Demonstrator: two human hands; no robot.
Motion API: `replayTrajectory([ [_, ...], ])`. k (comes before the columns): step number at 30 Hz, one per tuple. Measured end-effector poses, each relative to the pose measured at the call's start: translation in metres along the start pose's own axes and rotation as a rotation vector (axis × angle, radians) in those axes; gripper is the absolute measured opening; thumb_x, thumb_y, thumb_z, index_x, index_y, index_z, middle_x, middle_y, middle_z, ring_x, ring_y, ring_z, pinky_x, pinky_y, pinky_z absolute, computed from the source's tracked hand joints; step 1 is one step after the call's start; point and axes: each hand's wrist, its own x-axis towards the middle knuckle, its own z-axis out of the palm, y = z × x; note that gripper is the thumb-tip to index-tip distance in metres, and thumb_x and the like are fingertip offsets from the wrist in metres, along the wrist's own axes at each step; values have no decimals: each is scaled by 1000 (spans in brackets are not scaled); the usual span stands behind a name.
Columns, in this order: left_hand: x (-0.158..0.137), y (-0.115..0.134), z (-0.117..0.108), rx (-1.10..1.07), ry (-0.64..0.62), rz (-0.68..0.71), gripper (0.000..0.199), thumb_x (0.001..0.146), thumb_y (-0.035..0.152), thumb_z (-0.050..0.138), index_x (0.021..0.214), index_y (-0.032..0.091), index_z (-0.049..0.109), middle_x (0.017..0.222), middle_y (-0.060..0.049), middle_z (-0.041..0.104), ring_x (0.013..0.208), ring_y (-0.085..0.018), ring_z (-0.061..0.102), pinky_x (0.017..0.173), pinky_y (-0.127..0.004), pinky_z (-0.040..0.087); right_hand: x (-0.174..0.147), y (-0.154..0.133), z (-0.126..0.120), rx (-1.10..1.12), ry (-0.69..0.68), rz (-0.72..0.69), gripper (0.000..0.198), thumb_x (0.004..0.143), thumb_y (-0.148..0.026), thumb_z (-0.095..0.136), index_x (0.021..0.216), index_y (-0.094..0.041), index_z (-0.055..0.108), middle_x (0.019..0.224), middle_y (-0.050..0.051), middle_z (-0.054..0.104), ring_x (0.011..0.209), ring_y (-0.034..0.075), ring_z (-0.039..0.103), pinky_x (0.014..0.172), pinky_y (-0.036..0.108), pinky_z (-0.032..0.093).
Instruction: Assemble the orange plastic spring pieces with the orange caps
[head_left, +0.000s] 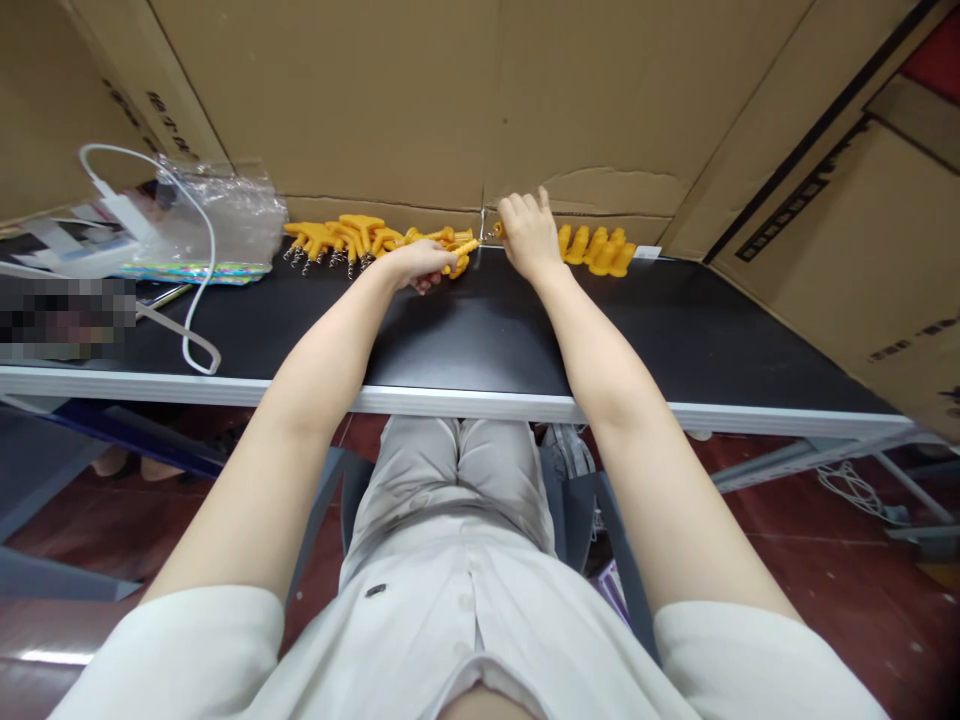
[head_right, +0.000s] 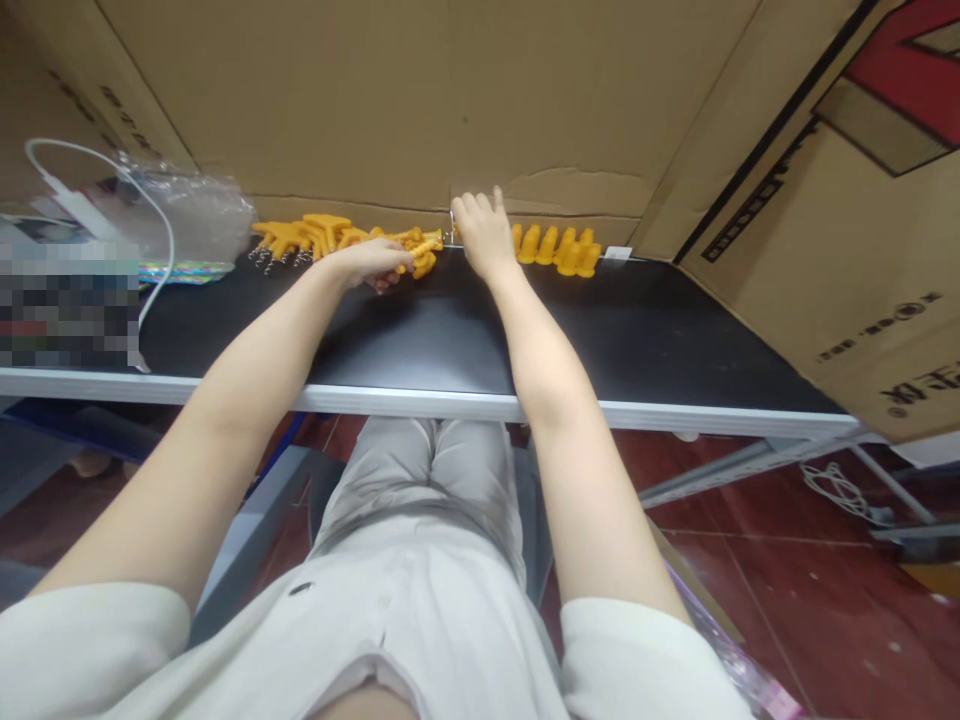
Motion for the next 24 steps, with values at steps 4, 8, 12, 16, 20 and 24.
replayTrajectory([
  [4,-1,0,-2,-142,-85,-44,23,94,18,69,77,22,55,51,6,40,36,-9,32,49,-23,26,-6,12,-9,-38,-5,199,47,121,-30,37,158,-13,60,154,22,64,148,39,54,137,68,27],
  [8,1,2,-7,-284,-234,-33,24,102,23,53,79,22,61,45,6,34,33,-10,24,43,-21,30,-10,21,-23,78,131,491,55,125,-32,24,166,-7,51,167,28,56,152,36,48,131,58,32],
  [12,8,0,-13,-427,-258,22,33,106,29,45,82,20,66,41,7,27,30,-9,18,40,-19,32,-26,35,-34,243,111,682,51,125,-40,34,167,-18,51,168,27,56,159,39,41,129,58,28],
  [16,23,-8,-17,-551,-278,9,33,107,39,49,87,20,67,41,9,23,29,-9,15,38,-19,29,-49,47,-30,266,37,869,37,123,-31,47,154,-13,60,159,29,63,147,34,58,121,47,38],
  [20,31,-13,-20,-692,-201,25,32,113,45,50,101,21,66,45,13,21,29,-7,15,40,-18,29,-57,58,-17,319,-35,986,36,117,-23,63,149,-6,65,156,30,67,143,31,66,118,39,43],
  [24,30,-14,-24,-788,-32,20,31,121,45,44,112,22,63,51,14,17,31,-7,17,45,-19,32,-56,78,5,331,-7,946,38,110,-22,75,144,-6,69,145,25,75,135,28,75,114,35,52],
])
